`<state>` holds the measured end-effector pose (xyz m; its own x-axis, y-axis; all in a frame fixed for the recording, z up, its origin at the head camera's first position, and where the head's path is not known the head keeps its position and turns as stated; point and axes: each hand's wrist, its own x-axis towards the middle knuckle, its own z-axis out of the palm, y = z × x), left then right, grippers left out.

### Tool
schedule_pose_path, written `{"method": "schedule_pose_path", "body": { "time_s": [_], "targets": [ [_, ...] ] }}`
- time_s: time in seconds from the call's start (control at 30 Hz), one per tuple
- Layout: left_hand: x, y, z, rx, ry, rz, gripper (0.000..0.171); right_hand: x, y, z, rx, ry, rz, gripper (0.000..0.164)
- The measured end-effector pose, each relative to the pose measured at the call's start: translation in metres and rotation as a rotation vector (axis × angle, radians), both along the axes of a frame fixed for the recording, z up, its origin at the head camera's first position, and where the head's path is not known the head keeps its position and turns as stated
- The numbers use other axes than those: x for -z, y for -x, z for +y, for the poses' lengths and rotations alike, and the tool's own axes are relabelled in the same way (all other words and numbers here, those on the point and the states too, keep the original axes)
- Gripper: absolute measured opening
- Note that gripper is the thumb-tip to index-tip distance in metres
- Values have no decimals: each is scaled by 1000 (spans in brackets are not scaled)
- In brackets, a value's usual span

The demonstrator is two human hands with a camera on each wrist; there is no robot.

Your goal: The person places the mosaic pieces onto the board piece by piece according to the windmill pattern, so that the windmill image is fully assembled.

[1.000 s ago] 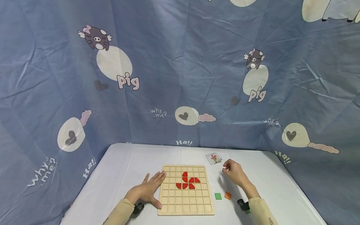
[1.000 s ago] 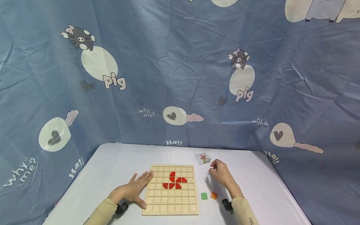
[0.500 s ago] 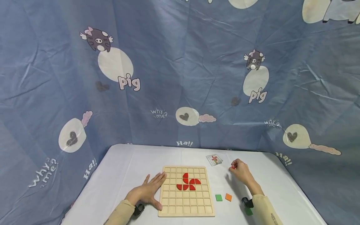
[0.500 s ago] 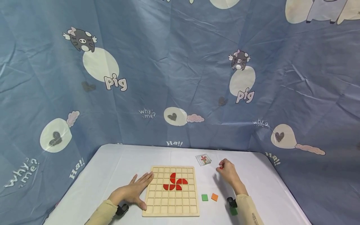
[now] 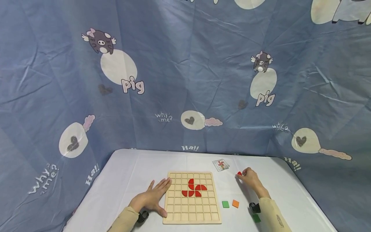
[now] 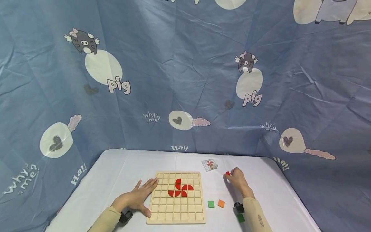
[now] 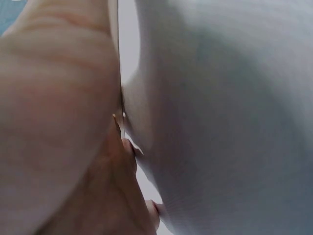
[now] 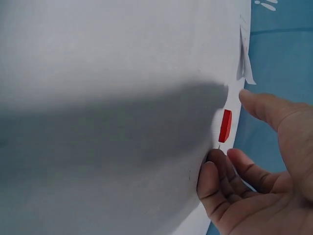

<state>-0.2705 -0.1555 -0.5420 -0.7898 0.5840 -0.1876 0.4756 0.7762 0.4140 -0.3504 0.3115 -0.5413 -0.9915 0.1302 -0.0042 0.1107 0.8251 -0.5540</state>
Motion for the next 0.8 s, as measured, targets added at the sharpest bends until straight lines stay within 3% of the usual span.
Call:
{"method": "schedule_pose_path", "body": {
  "time_s": [0.43,0.8],
  "targets": [
    [3,2,1,-1,23,2,136,4,3,-3,10,-53,42,27],
    [1,0,-1,7,28,23,135,8,2,-1,10,-21,42,24]
  ]
}}
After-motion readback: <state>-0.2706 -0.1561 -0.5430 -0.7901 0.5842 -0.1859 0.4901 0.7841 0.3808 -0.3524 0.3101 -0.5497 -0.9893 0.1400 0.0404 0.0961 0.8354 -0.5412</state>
